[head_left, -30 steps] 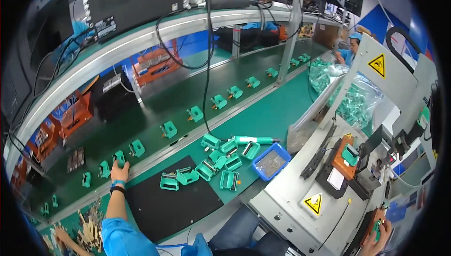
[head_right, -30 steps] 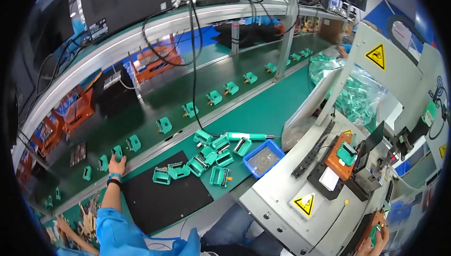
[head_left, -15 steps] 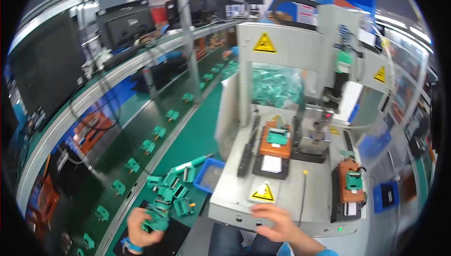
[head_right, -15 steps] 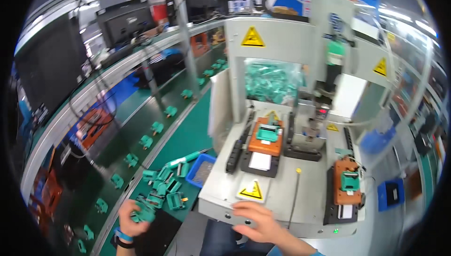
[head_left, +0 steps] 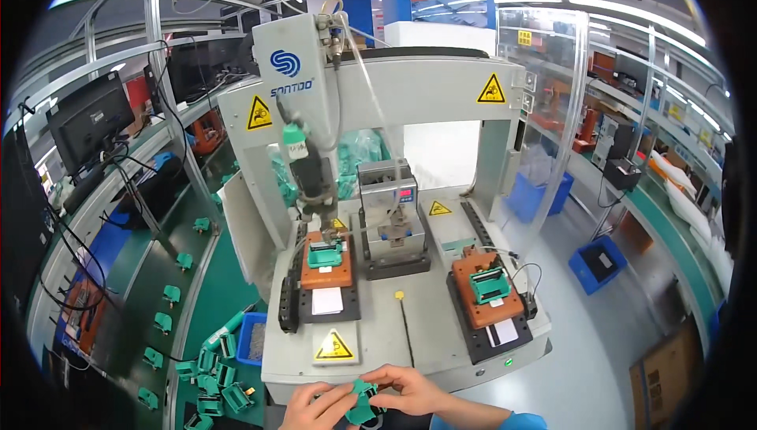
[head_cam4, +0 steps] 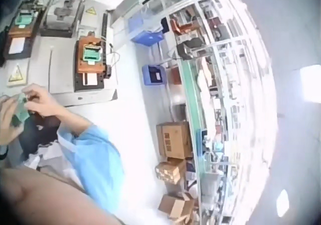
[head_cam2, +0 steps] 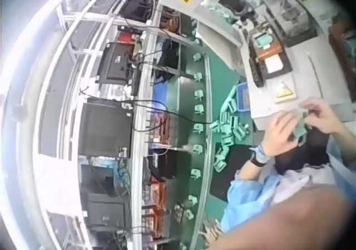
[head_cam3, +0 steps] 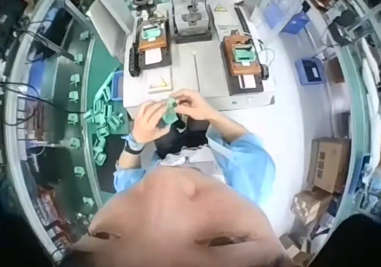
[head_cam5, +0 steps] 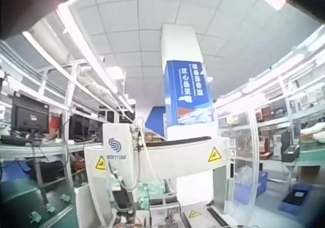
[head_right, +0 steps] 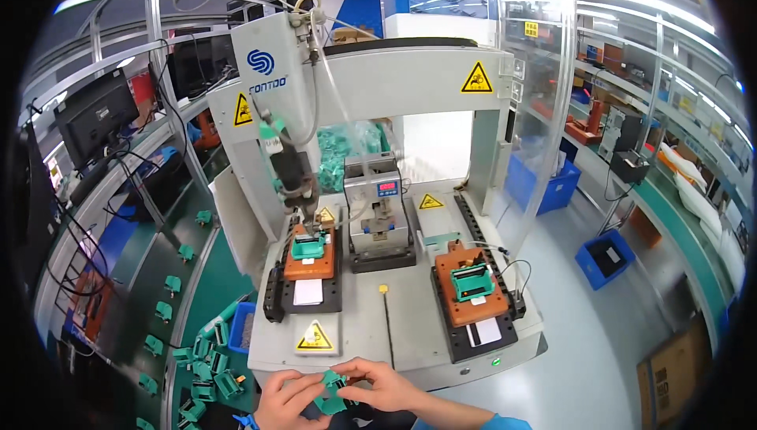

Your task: Placing green plastic components into a processing machine on an assembly line.

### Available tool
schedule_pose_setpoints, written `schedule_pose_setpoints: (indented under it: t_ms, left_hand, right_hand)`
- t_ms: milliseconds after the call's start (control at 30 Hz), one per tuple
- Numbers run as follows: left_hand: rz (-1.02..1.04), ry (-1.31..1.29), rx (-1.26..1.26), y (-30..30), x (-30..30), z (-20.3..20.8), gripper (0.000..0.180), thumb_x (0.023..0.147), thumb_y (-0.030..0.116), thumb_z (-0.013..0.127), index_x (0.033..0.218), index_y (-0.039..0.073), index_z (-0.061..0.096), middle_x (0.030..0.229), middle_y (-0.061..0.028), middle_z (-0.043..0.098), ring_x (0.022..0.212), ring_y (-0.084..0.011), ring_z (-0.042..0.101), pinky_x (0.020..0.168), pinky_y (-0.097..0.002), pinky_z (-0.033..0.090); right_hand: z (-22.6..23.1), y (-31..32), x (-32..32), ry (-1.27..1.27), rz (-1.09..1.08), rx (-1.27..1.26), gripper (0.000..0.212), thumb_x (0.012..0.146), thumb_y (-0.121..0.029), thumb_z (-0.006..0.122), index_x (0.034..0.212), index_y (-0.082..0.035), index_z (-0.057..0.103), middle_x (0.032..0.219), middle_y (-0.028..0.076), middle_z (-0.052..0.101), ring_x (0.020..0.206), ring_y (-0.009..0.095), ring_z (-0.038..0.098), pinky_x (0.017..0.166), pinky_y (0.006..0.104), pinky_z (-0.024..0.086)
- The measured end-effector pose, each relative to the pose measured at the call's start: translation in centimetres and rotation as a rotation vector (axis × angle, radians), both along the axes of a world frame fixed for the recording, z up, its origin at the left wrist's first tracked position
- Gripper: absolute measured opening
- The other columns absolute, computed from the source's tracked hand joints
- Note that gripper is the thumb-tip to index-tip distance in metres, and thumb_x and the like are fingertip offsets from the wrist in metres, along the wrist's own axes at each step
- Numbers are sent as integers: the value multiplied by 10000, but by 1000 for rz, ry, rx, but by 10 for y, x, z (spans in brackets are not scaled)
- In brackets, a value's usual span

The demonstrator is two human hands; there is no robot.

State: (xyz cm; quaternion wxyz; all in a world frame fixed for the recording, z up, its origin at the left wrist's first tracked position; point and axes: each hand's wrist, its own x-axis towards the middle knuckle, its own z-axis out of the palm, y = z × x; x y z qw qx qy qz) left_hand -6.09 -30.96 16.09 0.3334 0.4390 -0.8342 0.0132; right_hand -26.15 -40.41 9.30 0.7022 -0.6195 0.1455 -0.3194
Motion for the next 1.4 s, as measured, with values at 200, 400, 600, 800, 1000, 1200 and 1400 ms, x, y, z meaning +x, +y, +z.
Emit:
schedule_pose_setpoints:
  t_ms: [200,400,600,800,1000,1200,1400]
  left_hand:
    - [27,-140,-81,-24,-24,15,524,560,213,778,1046,99,619,1133,-58,598,896,-237,554,753,-352,469]
    - [139,47,-77,-42,-14,7,461,630,192,762,1033,47,592,1089,-129,590,941,-310,553,827,-392,455]
    - [392,232,-89,-57,17,5,428,635,140,737,1005,-1,573,983,-156,596,886,-340,545,806,-401,444]
    - [463,279,-96,-62,27,-10,440,653,159,737,1031,2,573,980,-161,596,884,-342,545,794,-399,442]
    - [488,285,-57,-77,21,-15,565,722,293,687,1169,-5,514,1093,-195,540,1004,-362,495,868,-432,406]
    - [619,296,18,-88,31,-30,399,751,311,654,997,9,568,933,-163,496,889,-333,460,758,-426,396]
    - [638,329,43,-110,38,-30,222,753,240,647,811,37,580,844,-127,481,856,-306,449,705,-413,381]
  right_hand:
    - [-3,-2,-16,-74,-270,-80,201,804,-36,697,967,-5,583,986,106,662,879,129,614,809,278,481]
    - [1,-26,-33,-48,-583,-292,182,763,21,688,911,11,582,950,135,674,858,153,632,773,272,493]
    - [1,-36,-44,-76,-587,-264,174,801,43,588,974,51,584,916,135,664,820,159,618,748,269,483]
    - [-20,-40,-50,17,-651,-294,160,828,26,547,986,46,552,912,103,621,827,138,589,748,262,473]
    - [-18,-40,-75,70,-698,-301,163,879,21,512,1036,40,551,966,110,597,916,176,564,826,314,467]
    - [-25,-51,-71,122,-649,-417,225,897,-37,554,1105,43,519,1015,159,593,927,235,568,857,338,460]
    - [-11,-59,-56,160,-721,-410,269,883,-40,578,1135,39,525,1060,169,604,949,237,580,859,333,460]
